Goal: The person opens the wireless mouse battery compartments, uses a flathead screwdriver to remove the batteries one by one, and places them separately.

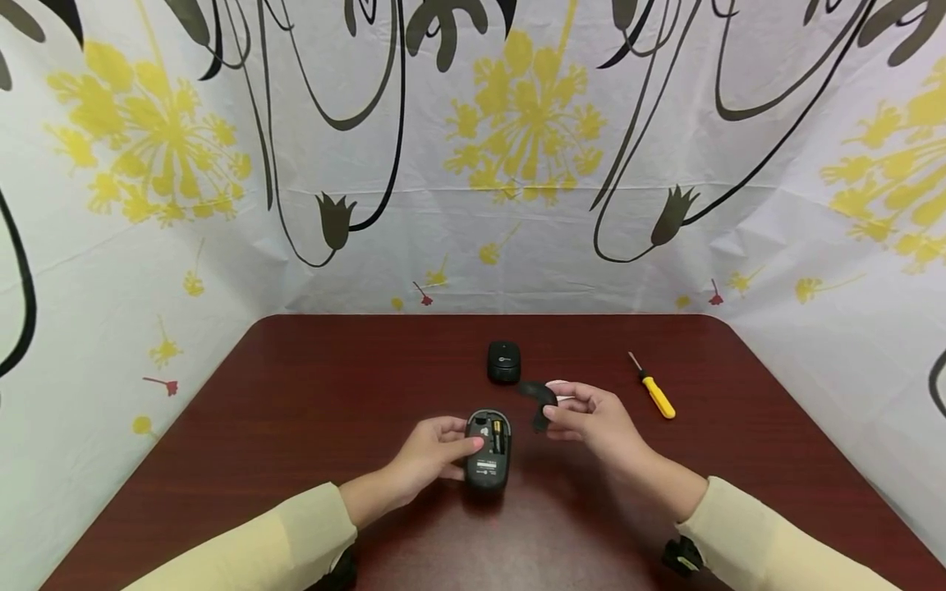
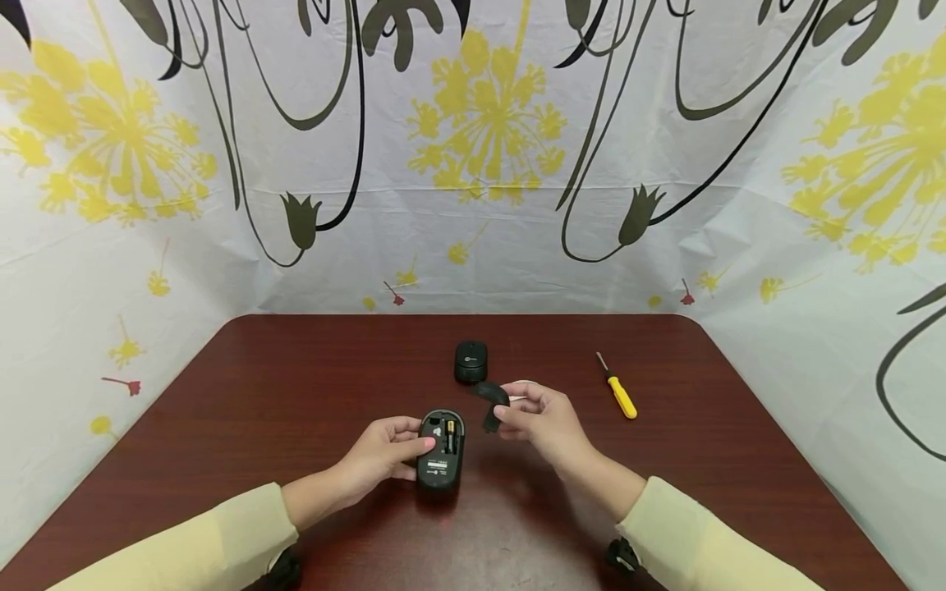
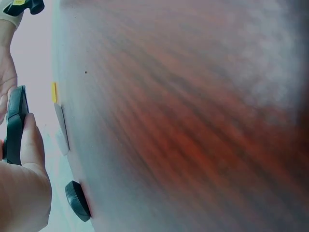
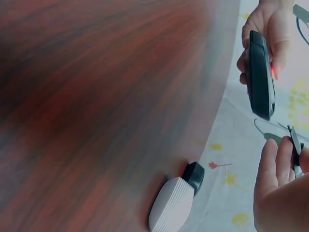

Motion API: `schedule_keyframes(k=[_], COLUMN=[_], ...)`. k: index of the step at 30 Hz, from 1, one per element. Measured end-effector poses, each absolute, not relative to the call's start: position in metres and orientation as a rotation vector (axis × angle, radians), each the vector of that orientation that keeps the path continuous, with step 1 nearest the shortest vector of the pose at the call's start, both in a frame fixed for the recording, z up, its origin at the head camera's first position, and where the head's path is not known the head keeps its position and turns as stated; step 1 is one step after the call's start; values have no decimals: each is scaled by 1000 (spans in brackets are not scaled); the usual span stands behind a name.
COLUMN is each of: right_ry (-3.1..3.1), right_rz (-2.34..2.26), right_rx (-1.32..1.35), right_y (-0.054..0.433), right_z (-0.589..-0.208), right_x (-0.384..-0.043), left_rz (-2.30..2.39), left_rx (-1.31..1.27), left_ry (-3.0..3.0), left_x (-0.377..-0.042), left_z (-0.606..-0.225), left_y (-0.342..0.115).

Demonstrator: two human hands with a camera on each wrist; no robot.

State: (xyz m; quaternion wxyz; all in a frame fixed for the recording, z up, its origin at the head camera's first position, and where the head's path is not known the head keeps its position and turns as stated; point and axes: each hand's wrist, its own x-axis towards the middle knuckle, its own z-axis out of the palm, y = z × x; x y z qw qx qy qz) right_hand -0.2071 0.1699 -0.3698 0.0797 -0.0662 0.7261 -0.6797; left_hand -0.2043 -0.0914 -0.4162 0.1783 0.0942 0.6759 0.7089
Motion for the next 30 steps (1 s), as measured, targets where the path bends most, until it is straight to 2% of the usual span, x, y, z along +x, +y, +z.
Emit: schedule_keyframes(k=[16, 30], right_ry=[2054, 2032], right_rz=[-1871, -1770], right_rx=[-132, -163], right_y=[202, 197], right_z=[-381, -406], right_x=[-195, -185], left_rz=[1998, 1990], left_rx=[258, 263], left_ry=[1918, 1937], left_x=[-206, -206], left_z=[-416, -416], left_y=[-92, -94])
